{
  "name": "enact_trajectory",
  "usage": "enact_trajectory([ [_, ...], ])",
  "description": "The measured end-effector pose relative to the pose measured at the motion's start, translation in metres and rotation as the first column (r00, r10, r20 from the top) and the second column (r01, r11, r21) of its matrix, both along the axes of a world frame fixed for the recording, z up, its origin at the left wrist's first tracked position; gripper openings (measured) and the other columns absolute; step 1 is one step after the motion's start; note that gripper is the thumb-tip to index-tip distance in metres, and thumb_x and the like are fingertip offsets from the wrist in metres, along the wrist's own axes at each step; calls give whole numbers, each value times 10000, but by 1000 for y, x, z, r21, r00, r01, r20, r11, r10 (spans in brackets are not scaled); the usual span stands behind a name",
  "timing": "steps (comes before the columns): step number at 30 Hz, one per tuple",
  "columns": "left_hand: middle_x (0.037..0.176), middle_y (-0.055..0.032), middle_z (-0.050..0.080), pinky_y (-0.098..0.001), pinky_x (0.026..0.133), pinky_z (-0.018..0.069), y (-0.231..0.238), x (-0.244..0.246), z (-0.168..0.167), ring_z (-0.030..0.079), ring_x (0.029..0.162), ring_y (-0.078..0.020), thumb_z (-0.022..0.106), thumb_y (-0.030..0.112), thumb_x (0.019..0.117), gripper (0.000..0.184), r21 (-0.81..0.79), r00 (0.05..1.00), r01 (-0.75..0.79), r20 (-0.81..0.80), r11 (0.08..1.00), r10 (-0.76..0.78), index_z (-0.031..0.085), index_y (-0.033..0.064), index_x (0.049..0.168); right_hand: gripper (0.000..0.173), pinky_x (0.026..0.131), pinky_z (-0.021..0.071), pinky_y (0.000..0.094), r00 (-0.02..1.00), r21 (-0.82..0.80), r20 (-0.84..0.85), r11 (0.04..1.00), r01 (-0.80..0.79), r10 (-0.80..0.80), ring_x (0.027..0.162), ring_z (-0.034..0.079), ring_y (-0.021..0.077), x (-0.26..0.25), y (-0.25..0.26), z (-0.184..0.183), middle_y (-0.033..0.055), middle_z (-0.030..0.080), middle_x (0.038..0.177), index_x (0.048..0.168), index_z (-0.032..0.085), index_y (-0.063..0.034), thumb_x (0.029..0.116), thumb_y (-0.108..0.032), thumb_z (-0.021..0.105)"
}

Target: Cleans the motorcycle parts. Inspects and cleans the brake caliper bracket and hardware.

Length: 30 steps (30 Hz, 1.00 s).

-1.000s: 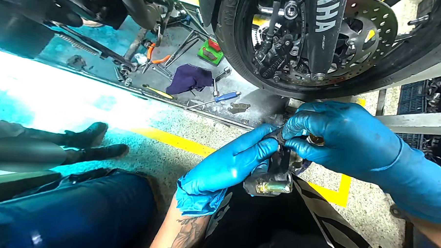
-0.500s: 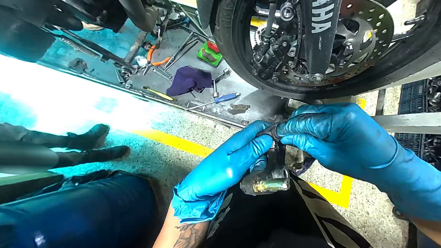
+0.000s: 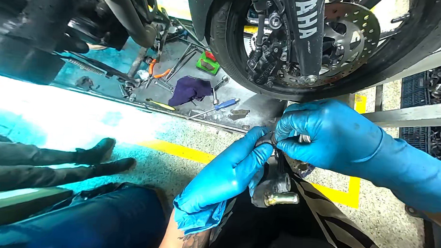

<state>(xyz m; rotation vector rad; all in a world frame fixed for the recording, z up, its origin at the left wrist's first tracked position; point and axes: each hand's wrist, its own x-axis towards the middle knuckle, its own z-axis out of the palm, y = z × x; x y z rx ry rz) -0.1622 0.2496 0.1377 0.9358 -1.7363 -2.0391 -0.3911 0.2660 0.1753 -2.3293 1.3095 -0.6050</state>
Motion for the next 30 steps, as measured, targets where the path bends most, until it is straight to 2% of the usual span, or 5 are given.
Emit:
enact_trajectory([
  [5, 754, -7, 595, -187, 486, 496, 3, -2, 0, 555, 544, -61, 413, 293, 1076, 279, 31, 992, -124, 0, 992, 124, 569, 160, 1265, 158, 673, 546, 350, 999, -274, -15, 961, 39, -44, 789, 693, 210, 10, 9, -13, 69, 706, 827, 884, 770, -84, 881, -125, 617],
  [10, 722, 11, 570, -172, 473, 497, 5, 2, 9, 551, 531, -50, 425, 293, 1075, 276, -8, 986, -169, 15, 986, 169, 572, 165, 1270, 199, 748, 564, 232, 987, -142, 160, 990, 14, 9, 869, 700, 100, 5, 9, -9, 39, 750, 936, 990, 807, -79, 940, -118, 619],
  [16, 700, 46, 550, -154, 491, 480, 6, 4, 12, 531, 532, -19, 423, 270, 1072, 275, -55, 992, -128, -20, 990, 127, 551, 166, 1292, 102, 653, 532, 146, 972, 11, 234, 999, 37, -38, 768, 649, -20, 4, 4, -1, -48, 713, 844, 875, 788, -131, 892, -143, 688],
  [22, 674, 53, 546, -148, 481, 483, 9, 5, 11, 543, 525, -15, 436, 273, 1073, 265, -66, 994, -105, 9, 992, 106, 547, 177, 1294, 93, 600, 492, 169, 981, 68, 192, 997, 30, -43, 714, 613, -13, 6, 2, 4, -67, 660, 764, 780, 731, -152, 859, -134, 686],
  [30, 632, 53, 524, -161, 441, 480, 10, 7, 10, 535, 484, -24, 442, 315, 1075, 254, -104, 998, -25, 52, 994, 30, 533, 188, 1275, 74, 581, 501, 210, 996, 18, 81, 999, 27, -28, 700, 622, 19, 5, 6, 5, -63, 657, 775, 815, 729, -173, 874, -188, 687],
])
